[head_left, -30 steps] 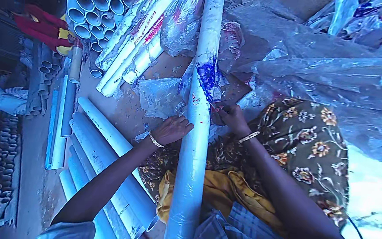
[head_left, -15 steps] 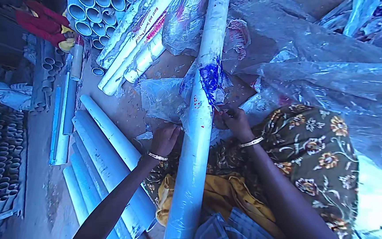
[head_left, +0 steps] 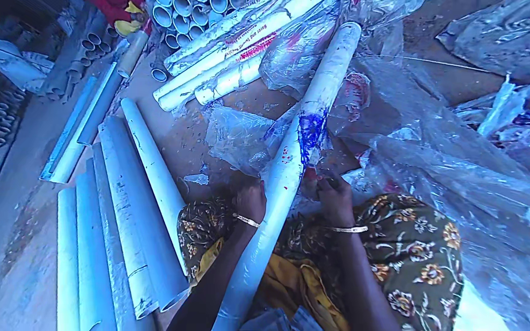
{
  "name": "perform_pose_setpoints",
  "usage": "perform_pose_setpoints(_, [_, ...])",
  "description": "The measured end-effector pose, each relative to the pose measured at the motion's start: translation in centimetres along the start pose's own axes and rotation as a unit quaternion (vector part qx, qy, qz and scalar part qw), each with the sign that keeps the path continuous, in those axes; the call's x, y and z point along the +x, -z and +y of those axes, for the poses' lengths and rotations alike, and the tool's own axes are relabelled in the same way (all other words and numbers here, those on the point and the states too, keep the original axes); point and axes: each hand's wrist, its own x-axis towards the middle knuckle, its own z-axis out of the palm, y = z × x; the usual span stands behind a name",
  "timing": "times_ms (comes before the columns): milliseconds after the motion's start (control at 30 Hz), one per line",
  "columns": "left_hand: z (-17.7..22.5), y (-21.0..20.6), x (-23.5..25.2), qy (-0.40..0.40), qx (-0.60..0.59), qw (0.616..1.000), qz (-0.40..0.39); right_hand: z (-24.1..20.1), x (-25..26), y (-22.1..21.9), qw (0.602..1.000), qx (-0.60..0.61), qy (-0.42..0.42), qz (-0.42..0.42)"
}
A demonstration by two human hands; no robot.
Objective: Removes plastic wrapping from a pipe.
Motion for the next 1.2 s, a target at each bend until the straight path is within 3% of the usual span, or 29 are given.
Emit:
perform_pose_setpoints(167, [-3.2, -1.6, 1.1, 0.021, -0.233, 0.966, 0.108, -0.1, -0.1, -0.3, 1.000, 0.010, 0.004, 0.001])
perform_pose_setpoints(333, [-3.6, -1.7, 1.8, 0.128, -0.476, 0.868, 0.060, -0.8, -0.6, -0.7, 0.997, 0.066, -0.015, 0.032])
perform_pose_setpoints(400, [-3.3, -1.1, 2.1, 0.154, -0.510, 0.846, 0.019, -1.0, -0.7, -0.5, 0.996, 0.067, -0.022, 0.045])
perform_pose_setpoints(467, [-3.0, -0.9, 2.5, 0.096, -0.455, 0.884, -0.050, -0.9, -0.5, -0.2, 0.996, 0.072, -0.019, 0.050])
perform_pose_setpoints(567, [-1.0, 0.3, 3.0, 0.049, -0.211, 0.967, -0.137, -0.9, -0.6, -0.1, 0.996, 0.070, -0.018, 0.048])
perform_pose_setpoints(667, [1.0, 1.4, 3.2, 0.028, -0.052, 0.983, -0.176, -1.2, -0.9, 0.2, 0.997, 0.057, -0.025, 0.041])
perform_pose_setpoints(733, [1.6, 1.5, 3.2, 0.030, -0.011, 0.985, -0.169, -1.2, -1.0, 0.2, 0.998, 0.056, -0.022, 0.036])
perform_pose_setpoints(933, [-0.6, 0.8, 3.2, 0.054, -0.136, 0.986, -0.077, -1.5, -1.3, 0.4, 0.996, 0.078, -0.021, 0.031])
perform_pose_setpoints(1100, [-3.4, -1.9, 4.8, 0.119, -0.311, 0.943, -0.016, -1.2, -1.3, 0.2, 0.996, 0.082, -0.025, 0.032])
perform_pose_setpoints(1200, [-4.0, -2.4, 4.8, 0.104, -0.374, 0.921, -0.019, -1.3, -1.2, 0.2, 0.994, 0.086, -0.040, 0.049])
